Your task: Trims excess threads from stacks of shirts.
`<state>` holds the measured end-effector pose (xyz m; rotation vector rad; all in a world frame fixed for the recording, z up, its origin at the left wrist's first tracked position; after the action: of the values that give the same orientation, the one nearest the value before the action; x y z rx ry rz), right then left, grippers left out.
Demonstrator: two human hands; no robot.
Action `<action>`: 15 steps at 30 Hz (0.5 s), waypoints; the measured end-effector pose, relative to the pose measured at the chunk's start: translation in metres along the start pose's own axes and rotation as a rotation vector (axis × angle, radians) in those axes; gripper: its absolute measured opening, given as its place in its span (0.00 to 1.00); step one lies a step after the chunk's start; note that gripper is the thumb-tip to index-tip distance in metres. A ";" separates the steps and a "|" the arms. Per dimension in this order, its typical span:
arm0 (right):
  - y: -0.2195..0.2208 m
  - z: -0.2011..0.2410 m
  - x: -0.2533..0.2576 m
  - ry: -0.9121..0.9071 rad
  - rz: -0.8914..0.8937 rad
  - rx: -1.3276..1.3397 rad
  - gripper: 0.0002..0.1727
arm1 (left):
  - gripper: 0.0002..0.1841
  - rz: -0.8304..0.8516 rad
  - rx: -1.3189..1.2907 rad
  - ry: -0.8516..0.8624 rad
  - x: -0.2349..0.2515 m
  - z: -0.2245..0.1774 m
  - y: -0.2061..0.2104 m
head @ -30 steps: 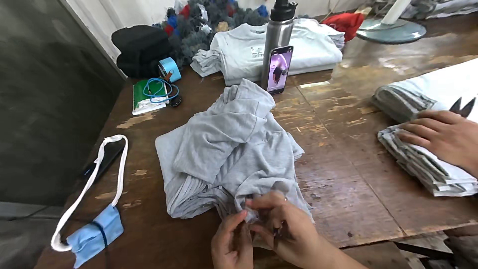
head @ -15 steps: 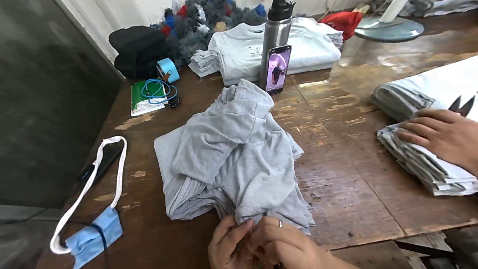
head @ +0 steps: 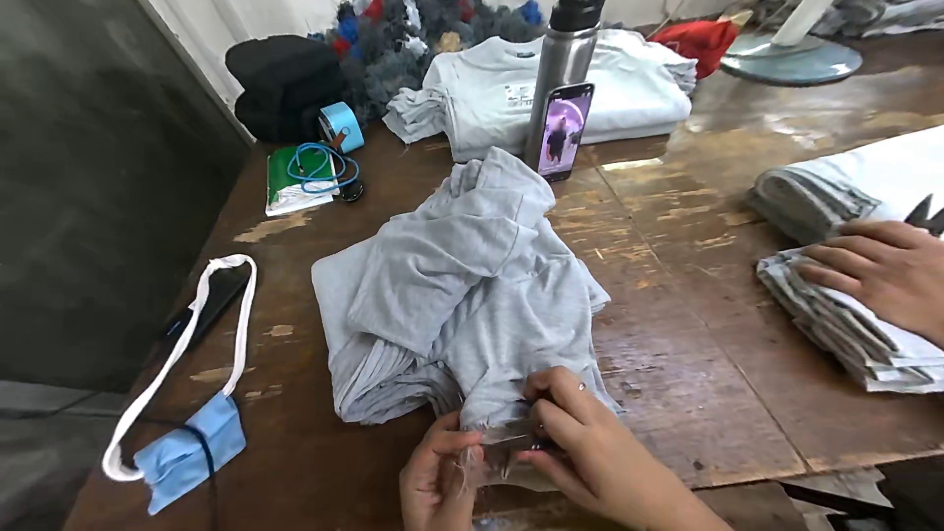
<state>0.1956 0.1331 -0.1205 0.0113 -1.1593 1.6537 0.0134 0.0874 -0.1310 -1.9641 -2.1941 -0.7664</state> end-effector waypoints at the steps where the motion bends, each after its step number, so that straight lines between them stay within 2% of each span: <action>1: 0.000 0.000 -0.002 0.000 0.004 -0.027 0.23 | 0.10 0.011 -0.008 0.004 0.000 -0.001 0.000; 4: 0.003 0.002 -0.003 0.005 -0.003 -0.092 0.21 | 0.11 0.053 -0.010 0.029 -0.002 -0.001 0.000; 10: 0.006 0.003 0.002 0.009 0.039 -0.048 0.24 | 0.12 0.073 0.040 0.062 -0.001 -0.001 0.005; 11: 0.002 0.009 0.008 0.059 0.098 -0.057 0.23 | 0.12 0.076 0.043 0.064 -0.001 -0.001 0.005; 12: -0.011 0.023 0.022 0.188 0.267 -0.074 0.21 | 0.12 0.078 0.042 0.068 -0.001 -0.001 0.005; 14: -0.045 0.065 0.073 0.581 0.773 -0.059 0.18 | 0.11 0.084 0.047 0.077 -0.001 -0.001 0.005; 15: -0.046 0.065 0.073 0.586 0.764 -0.056 0.18 | 0.11 0.087 0.051 0.079 -0.001 -0.002 0.005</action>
<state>0.1647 0.1404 -0.0177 -0.9928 -0.7782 2.0632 0.0180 0.0858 -0.1287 -1.9552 -2.0495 -0.7545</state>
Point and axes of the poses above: each hand's wrist, its own x-axis towards the middle knuckle, its own y-axis out of the palm, z = x × y, the point moved 3 cm from there along x, towards the middle knuckle, and after that the axes turned 5 degrees about y, right-handed, at the moved point
